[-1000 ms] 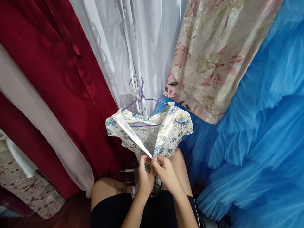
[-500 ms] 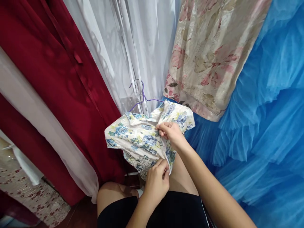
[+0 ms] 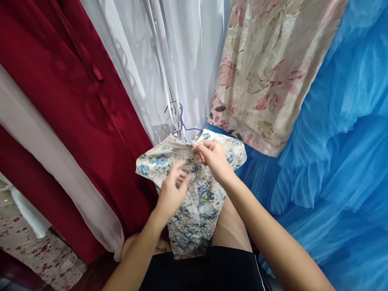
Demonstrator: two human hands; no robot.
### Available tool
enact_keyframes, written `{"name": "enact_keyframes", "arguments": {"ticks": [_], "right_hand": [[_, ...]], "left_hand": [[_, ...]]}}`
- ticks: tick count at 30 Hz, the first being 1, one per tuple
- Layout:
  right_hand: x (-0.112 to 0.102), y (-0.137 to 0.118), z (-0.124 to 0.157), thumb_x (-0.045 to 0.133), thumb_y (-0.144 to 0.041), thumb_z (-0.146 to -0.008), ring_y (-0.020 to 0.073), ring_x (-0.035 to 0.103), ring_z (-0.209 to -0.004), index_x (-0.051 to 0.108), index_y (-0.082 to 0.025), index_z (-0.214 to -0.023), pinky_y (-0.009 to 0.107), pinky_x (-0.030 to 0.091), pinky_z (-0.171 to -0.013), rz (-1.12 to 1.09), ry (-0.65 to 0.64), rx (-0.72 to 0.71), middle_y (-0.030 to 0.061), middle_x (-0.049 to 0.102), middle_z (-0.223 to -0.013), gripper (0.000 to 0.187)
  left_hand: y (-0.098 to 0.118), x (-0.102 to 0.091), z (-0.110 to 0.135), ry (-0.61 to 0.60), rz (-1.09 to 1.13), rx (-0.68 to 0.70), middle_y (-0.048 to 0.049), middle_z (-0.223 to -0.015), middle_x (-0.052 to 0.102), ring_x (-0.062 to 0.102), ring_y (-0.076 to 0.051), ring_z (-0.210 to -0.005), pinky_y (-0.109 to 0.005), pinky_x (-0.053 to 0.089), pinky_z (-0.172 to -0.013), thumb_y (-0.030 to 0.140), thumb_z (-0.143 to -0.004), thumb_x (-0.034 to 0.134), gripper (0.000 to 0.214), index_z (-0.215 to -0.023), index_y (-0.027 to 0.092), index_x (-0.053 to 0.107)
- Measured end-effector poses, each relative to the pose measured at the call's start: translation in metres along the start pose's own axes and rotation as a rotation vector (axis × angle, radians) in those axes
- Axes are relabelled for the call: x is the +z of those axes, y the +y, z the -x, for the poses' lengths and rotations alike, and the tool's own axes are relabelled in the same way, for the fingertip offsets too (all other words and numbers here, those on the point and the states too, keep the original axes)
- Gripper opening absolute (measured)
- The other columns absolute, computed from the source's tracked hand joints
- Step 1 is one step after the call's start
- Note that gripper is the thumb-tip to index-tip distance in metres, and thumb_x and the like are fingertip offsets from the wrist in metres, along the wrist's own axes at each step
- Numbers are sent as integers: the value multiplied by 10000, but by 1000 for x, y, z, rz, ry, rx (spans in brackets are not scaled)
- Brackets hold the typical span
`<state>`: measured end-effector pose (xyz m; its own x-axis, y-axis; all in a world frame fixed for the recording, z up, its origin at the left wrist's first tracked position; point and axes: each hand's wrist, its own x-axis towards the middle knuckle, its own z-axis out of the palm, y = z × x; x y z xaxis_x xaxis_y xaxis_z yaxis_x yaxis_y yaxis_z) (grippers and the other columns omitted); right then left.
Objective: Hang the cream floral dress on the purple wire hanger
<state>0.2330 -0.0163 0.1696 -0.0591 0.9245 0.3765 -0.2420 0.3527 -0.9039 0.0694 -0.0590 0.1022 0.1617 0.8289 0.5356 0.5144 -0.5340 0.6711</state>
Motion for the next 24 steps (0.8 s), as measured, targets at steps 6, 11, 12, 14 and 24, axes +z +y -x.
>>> {"name": "enact_keyframes", "arguments": {"ticks": [6, 11, 12, 14, 24], "right_hand": [[-6, 4, 2, 710, -370, -812, 63, 266, -448, 558, -182, -675, 237, 167, -459, 168, -58, -125, -80, 370, -487, 278], [-6, 31, -2, 683, -396, -824, 73, 283, -472, 497, -199, -673, 239, 193, -476, 274, -72, -135, -76, 373, -522, 311], [-5, 38, -1, 670, -385, -830, 79, 308, -478, 502, -199, -679, 241, 213, -481, 313, -61, -135, -71, 386, -527, 292], [-4, 50, 2, 650, -361, -835, 91, 353, -484, 510, -198, -678, 245, 242, -491, 408, -25, -130, -60, 415, -526, 266], [-3, 58, 44, 673, -374, -838, 65, 224, -463, 489, -196, -639, 242, 138, -473, 164, -58, 56, -86, 330, -489, 324]], "left_hand": [[23, -28, -68, 147, -84, 324, -15, -836, 685, 608, -144, -751, -271, 471, -713, 284, -993, 568, 141, -1003, 216, 691], [19, -23, -73, 226, -110, 396, -8, -764, 659, 610, -142, -749, -263, 462, -716, 252, -972, 602, 168, -822, 185, 636], [18, -24, -73, 268, -70, 383, -2, -744, 651, 604, -132, -712, -252, 458, -688, 262, -972, 604, 165, -830, 185, 636], [16, -33, -77, 395, 44, 340, 10, -706, 628, 586, -114, -646, -230, 443, -631, 290, -971, 610, 162, -852, 182, 638], [-101, -101, -88, 947, 1162, -375, 81, -521, 415, 394, -44, -441, -155, 374, -537, 196, -995, 553, 366, -644, 163, 453]]}}
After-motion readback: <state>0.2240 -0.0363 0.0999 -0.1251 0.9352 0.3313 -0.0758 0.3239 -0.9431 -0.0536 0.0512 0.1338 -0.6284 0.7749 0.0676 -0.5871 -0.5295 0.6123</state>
